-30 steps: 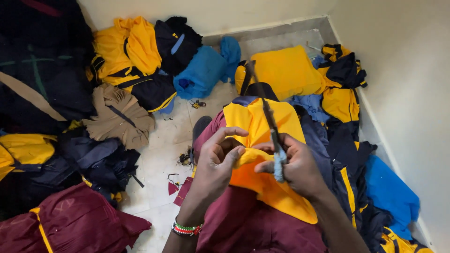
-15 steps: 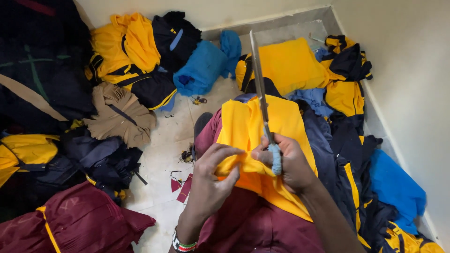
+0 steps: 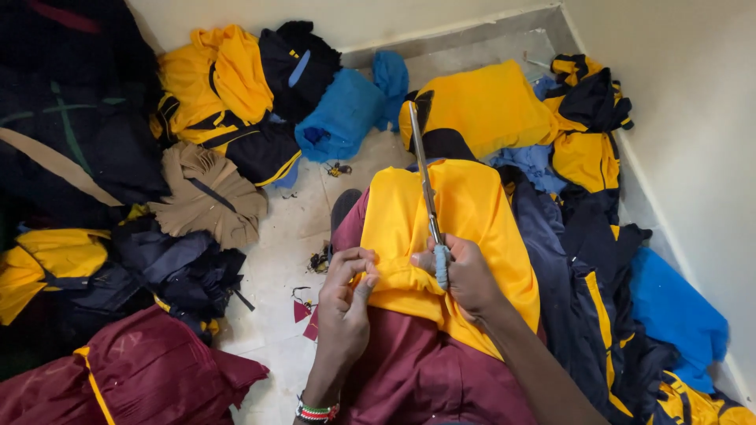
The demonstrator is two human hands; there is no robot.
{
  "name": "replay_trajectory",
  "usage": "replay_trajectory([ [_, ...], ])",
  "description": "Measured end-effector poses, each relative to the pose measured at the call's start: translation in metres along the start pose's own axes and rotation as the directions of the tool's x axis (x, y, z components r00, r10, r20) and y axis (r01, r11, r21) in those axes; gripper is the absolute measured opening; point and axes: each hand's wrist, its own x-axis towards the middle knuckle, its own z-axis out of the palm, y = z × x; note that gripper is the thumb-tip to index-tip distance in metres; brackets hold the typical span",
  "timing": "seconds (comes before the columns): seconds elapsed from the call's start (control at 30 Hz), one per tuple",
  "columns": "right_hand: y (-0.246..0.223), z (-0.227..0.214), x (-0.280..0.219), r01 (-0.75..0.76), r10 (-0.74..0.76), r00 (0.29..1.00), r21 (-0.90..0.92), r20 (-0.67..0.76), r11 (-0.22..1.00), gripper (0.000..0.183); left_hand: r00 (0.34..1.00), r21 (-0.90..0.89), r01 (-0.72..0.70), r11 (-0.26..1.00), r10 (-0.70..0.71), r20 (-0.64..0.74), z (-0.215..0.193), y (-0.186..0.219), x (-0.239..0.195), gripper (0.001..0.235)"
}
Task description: A person sitting on the floor uses large scissors to trim and cut pieces of yellow and blue fabric.
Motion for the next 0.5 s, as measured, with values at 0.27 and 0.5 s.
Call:
replay_trajectory([
  [0.27, -0.051, 0.002, -0.057, 0.194, -0.326, 0.941, -0.648, -0.09, 0.737, 0.039, 0.957, 0.276, -0.09, 0.957, 0.16, -0.242, 0.0, -0.009, -0.011, 0.009],
  [0.5, 0.032, -0.11, -0.113, -0.039, 0.125, 0.895, -0.204, 0.428, 0.978, 0.054, 0.966, -0.241, 0.1, 0.965, -0.152, -0.21, -0.002, 0.004, -0.008, 0.012],
])
